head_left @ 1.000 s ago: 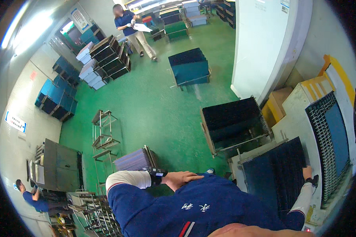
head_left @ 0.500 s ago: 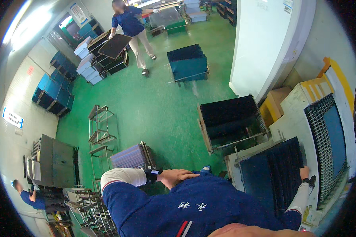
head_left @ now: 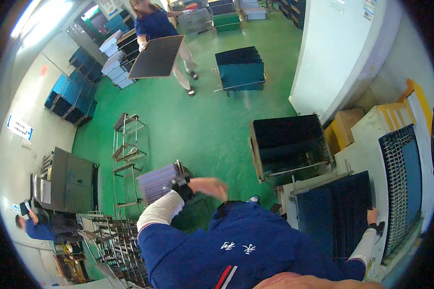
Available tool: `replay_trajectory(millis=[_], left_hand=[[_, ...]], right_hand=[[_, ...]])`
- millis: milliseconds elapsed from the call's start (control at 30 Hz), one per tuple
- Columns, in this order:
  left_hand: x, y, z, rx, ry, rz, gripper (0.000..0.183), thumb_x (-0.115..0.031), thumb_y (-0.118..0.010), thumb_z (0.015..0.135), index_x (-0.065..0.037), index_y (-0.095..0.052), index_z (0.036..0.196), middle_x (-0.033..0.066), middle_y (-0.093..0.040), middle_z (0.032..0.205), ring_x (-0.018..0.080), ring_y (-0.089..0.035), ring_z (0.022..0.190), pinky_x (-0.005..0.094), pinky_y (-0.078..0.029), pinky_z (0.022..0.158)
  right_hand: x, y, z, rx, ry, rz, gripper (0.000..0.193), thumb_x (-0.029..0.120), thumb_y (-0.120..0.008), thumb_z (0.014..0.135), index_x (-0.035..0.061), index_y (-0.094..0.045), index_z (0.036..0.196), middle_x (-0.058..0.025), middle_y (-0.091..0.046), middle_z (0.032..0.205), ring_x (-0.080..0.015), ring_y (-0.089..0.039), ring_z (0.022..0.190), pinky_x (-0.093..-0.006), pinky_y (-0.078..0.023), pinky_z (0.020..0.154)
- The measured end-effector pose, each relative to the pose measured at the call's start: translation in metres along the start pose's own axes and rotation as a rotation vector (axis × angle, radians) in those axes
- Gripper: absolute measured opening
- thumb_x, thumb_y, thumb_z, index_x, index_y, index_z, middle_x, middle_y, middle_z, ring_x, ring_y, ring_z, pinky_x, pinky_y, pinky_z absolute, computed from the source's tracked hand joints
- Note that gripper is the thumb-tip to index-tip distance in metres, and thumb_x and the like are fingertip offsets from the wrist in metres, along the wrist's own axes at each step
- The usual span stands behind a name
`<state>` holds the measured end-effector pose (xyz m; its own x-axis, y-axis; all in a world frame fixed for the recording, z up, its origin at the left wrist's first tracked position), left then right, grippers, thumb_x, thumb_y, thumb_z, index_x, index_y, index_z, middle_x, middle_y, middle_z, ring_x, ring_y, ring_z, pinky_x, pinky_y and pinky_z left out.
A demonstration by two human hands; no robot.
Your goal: Load metal sheets into a processing machine.
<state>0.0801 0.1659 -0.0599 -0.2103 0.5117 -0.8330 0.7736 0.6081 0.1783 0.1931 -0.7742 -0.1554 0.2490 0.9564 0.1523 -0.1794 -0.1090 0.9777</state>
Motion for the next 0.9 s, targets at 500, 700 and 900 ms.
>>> replay_trajectory(millis=[500, 700, 900], left_hand=[[0.050, 0.304, -0.182, -1.878, -0.530, -1.120, 0.092, -0.054, -0.074, 0.074, 0.001, -0.034, 0.136, 0.0178, -0.039, 0.135, 0.0365, -0.043, 0.119, 0.0475, -0.038, 0.096], [0.084, 0.319, -0.158, -1.648, -0.938, -1.434, 0.015, -0.016, -0.059, 0.093, -0.006, -0.059, 0.104, 0.0052, -0.063, 0.098, 0.0179, -0.061, 0.085, 0.0316, -0.049, 0.068], [0.092, 0.273, -0.152, -1.588, -0.870, -1.256, 0.020, -0.012, -0.056, 0.094, -0.003, -0.054, 0.112, 0.0070, -0.061, 0.102, 0.0219, -0.059, 0.091, 0.0367, -0.048, 0.078]], right_hand=[[0.076, 0.043, -0.022, 0.142, -0.169, 0.004, 0.028, 0.014, -0.062, 0.074, -0.0096, -0.064, 0.088, -0.0309, -0.063, 0.088, -0.0482, -0.058, 0.090, -0.0489, -0.044, 0.077], [0.024, 0.015, -0.010, 0.159, 0.106, -0.025, 0.029, 0.016, -0.063, 0.074, -0.0099, -0.065, 0.086, -0.0296, -0.065, 0.084, -0.0471, -0.060, 0.085, -0.0481, -0.044, 0.075], [0.042, 0.015, -0.004, 0.261, -0.118, -0.021, 0.028, 0.017, -0.063, 0.076, -0.0042, -0.068, 0.094, -0.0276, -0.065, 0.096, -0.0442, -0.059, 0.093, -0.0489, -0.046, 0.079]])
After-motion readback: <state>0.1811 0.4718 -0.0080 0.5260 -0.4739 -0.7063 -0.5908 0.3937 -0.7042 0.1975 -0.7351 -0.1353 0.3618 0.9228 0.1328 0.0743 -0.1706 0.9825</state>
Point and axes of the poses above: each hand's wrist, its own z-axis towards the middle knuckle, its own y-axis out of the back of the hand, x = y × z, the point moved 5 cm from there along z, towards the middle knuckle
